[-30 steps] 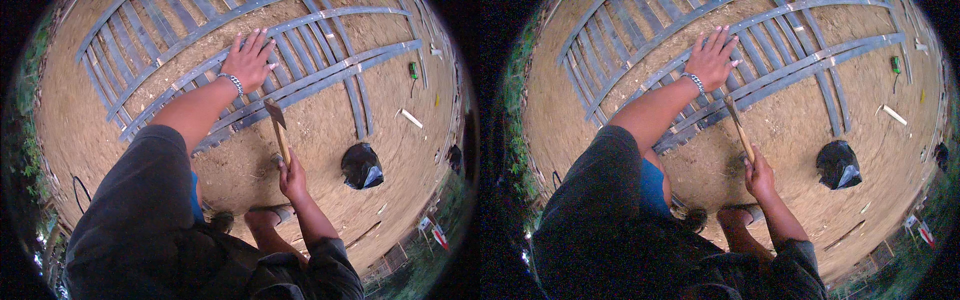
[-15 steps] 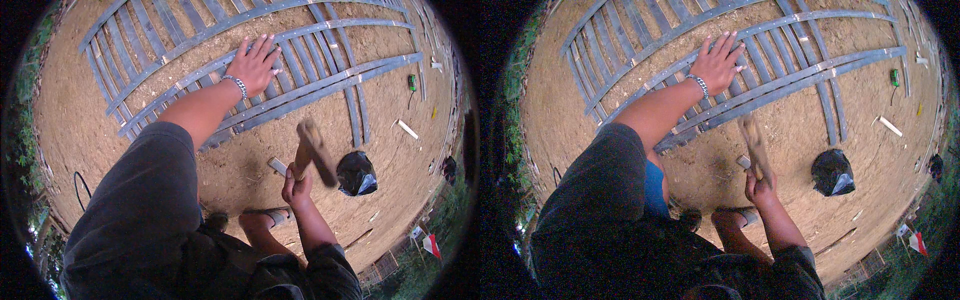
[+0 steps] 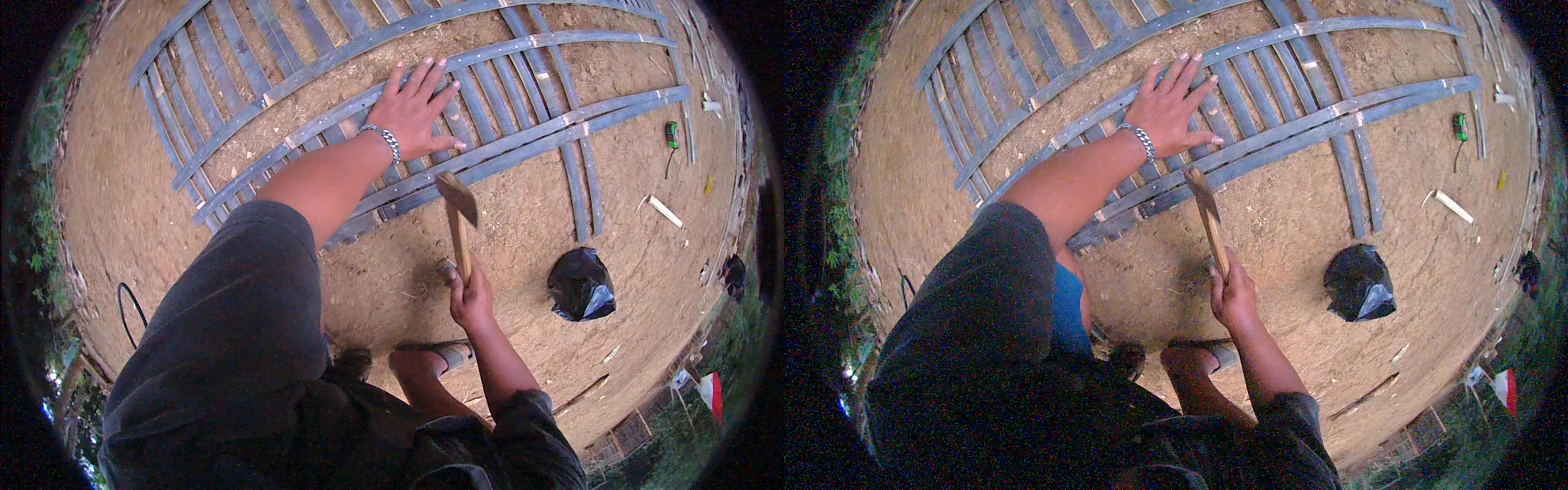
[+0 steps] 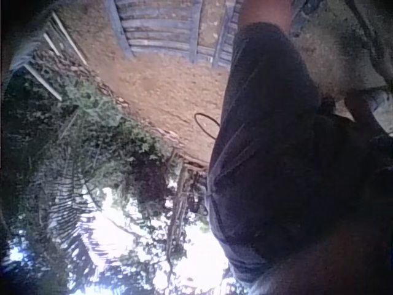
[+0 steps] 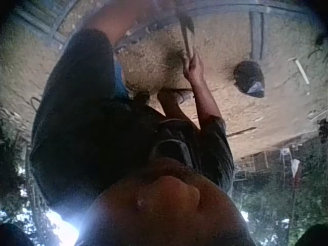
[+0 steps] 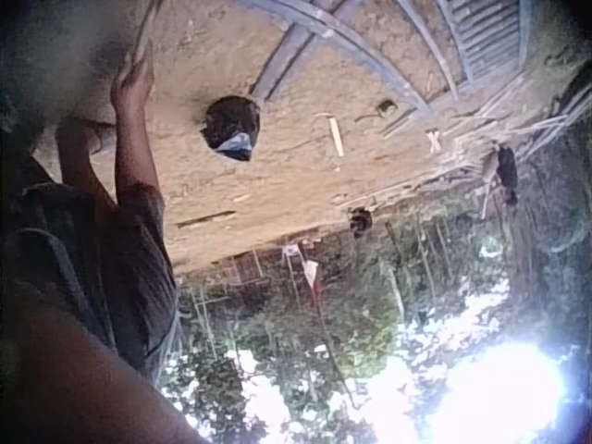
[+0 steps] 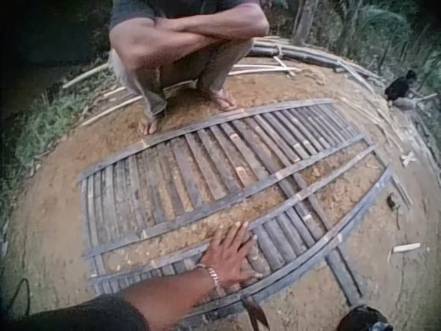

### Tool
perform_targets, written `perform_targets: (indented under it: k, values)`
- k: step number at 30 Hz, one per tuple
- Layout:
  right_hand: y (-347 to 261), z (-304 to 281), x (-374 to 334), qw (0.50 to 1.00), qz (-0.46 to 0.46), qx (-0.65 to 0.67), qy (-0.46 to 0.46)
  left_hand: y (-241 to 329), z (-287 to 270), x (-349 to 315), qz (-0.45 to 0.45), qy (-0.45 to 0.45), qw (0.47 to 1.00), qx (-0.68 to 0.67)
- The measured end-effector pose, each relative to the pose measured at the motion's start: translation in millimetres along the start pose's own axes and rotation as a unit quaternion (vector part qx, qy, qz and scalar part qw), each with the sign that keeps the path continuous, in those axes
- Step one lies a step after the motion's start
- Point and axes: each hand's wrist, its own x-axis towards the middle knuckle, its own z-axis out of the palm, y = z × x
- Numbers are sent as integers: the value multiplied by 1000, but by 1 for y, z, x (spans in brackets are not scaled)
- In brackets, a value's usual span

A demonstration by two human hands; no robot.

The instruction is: The person assembles a metal frame structure on the ground by hammering nails into the intersections of metal bars. They repeatedly pick up nails from a black plastic bag and use a hammer to secure the components together.

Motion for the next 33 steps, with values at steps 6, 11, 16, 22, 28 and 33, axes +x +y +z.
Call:
perform_targets:
  k: [6,11,16,22,28,33]
  values:
    - [17,3,-20,995,63,75,3,2,4,4,-6,4,1000,1]
    - [37,-3,-45,988,66,135,37,37,-12,45,54,24,998,-35]
    - [30,-8,-61,988,72,132,-22,108,-3,92,310,34,947,-75]
    - [31,1,-55,995,-53,80,-4,120,29,90,402,0,909,-110]
    - [15,0,-22,992,-112,64,4,116,30,90,407,-22,904,-127]
    - [5,2,-9,989,-116,90,30,118,31,93,395,-24,904,-165]
